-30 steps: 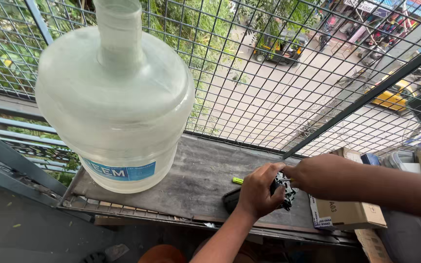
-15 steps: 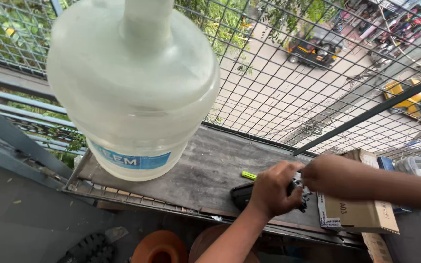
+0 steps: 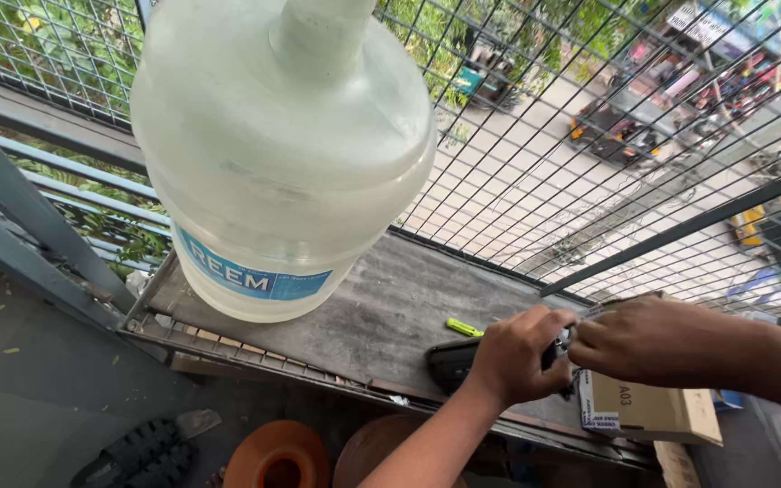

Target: The person disassembles a black printer toner cartridge on a metal shelf, removes a small internal component, and uses a yellow-handled screwdriver to adjust parts inside the cartridge. They then reassemble the cartridge and place it back on the shelf.

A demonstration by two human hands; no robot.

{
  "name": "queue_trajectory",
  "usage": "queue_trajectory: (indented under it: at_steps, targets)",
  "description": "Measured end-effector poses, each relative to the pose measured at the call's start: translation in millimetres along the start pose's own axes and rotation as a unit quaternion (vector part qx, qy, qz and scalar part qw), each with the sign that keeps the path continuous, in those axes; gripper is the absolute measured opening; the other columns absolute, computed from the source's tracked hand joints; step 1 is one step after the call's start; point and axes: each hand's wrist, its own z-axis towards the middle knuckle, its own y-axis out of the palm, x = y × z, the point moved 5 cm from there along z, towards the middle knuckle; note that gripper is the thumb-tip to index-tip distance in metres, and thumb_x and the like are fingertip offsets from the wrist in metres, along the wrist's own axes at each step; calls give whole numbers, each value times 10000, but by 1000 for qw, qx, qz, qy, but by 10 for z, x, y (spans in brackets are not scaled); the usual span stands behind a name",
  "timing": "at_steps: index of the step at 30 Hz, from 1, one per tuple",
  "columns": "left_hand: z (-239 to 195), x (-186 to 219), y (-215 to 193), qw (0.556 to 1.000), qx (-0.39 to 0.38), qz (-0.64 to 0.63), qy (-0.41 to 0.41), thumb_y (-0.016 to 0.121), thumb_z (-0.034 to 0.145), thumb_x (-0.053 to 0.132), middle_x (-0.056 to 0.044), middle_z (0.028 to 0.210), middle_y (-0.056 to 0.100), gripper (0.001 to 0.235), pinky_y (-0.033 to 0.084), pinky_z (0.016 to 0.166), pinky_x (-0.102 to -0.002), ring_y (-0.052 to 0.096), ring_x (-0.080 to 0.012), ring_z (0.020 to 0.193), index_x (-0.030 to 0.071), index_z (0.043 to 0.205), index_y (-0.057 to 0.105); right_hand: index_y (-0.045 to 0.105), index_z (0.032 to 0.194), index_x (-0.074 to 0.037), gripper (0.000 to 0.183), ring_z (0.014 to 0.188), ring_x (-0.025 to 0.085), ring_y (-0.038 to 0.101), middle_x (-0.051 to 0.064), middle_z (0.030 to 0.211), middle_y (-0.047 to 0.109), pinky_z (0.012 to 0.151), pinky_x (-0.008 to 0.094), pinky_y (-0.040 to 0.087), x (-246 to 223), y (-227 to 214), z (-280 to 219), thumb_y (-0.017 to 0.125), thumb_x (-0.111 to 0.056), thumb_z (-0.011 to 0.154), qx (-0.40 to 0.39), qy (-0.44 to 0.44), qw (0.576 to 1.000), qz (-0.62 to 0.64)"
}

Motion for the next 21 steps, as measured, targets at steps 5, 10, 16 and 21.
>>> queue_trajectory:
  at_steps: [5, 10, 16, 21]
  targets:
    - [-29, -40, -12, 999, 26, -4, 19, 577, 927, 349, -99, 980, 643, 399, 585, 744, -435, 703, -299, 868, 127, 1258, 598, 682, 1117, -125, 250, 762, 200, 745, 48, 874, 733, 619, 337, 572, 320, 156, 92, 663, -214, 884, 72, 248, 916, 307]
    - [19, -31, 42, 999, -19, 20, -16, 605, 863, 340, -106, 919, 611, 430, 564, 664, -427, 675, -290, 772, 123, 1234, 583, 647, 1108, -11, 287, 642, 260, 451, 113, 781, 527, 535, 409, 370, 394, 238, -24, 708, -264, 988, -4, 367, 680, 635]
    - [-14, 20, 107, 1000, 3, -12, 9, 669, 878, 380, -88, 877, 605, 389, 560, 699, -426, 682, -294, 805, 135, 1176, 620, 647, 1151, -139, 267, 797, 149, 735, 25, 934, 728, 680, 337, 563, 209, -82, -60, 669, -239, 904, -5, 268, 924, 273]
    - [-58, 57, 211, 1000, 7, 19, 22, 673, 856, 374, -109, 938, 621, 472, 555, 702, -444, 687, -315, 821, 110, 1245, 625, 592, 1086, -38, 299, 872, 252, 724, 112, 1090, 661, 675, 421, 594, 60, 181, -126, 704, -154, 835, 47, 10, 998, -26]
